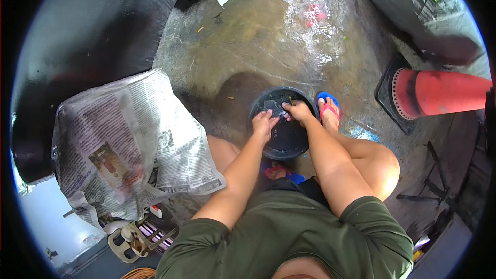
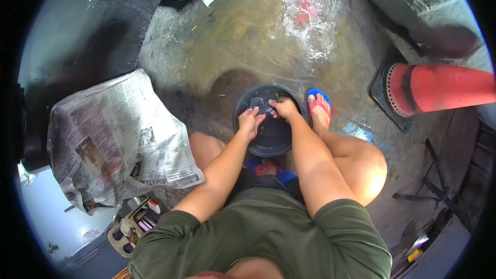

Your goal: The person sands the surface of a black car body panel using a sanding block and water from a bucket, then uses a small tool to scrape along the edge of the panel.

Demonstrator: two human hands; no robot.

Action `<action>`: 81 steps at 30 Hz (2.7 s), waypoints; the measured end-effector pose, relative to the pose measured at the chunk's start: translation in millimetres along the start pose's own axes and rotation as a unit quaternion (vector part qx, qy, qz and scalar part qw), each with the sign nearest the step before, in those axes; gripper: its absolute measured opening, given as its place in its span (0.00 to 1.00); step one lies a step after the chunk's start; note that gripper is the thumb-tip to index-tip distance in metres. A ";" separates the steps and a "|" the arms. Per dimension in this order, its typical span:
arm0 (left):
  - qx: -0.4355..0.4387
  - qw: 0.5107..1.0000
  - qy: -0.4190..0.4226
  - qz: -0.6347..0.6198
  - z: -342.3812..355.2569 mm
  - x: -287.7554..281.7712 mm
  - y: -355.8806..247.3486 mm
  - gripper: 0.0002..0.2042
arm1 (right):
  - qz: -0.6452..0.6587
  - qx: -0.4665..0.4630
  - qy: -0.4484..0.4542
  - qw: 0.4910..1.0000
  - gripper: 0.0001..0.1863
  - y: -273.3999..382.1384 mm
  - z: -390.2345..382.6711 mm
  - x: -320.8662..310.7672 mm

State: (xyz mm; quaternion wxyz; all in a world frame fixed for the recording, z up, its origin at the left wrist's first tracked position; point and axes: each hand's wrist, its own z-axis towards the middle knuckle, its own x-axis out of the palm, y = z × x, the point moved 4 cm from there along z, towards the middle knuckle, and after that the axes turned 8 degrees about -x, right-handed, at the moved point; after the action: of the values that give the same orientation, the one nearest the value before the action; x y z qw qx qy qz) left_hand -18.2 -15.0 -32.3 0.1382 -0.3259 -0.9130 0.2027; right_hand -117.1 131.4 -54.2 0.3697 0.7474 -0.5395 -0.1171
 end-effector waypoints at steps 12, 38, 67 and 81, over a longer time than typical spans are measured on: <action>0.046 0.999 0.013 0.004 -5.3 14.9 -11.8 0.12 | 0.229 0.115 0.064 0.965 0.08 11.9 -14.7 5.2; 0.657 0.566 0.000 0.498 -201.2 81.2 -167.6 0.25 | 0.064 -0.240 -0.002 0.969 0.20 227.8 -102.4 53.4; 0.521 0.584 0.230 0.578 -286.7 88.7 -123.6 0.38 | -0.234 -0.350 0.137 0.897 0.21 92.4 -17.7 30.6; 0.824 0.132 -0.169 0.525 -573.7 15.0 -395.9 0.16 | -0.185 -0.772 0.105 0.599 0.41 438.1 -278.8 271.2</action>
State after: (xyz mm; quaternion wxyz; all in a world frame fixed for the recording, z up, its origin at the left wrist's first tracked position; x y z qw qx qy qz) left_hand -22.3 -123.9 656.3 0.0259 -0.3743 0.1947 0.9063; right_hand -166.6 -55.2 498.9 0.8333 0.2742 -0.0551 -0.4768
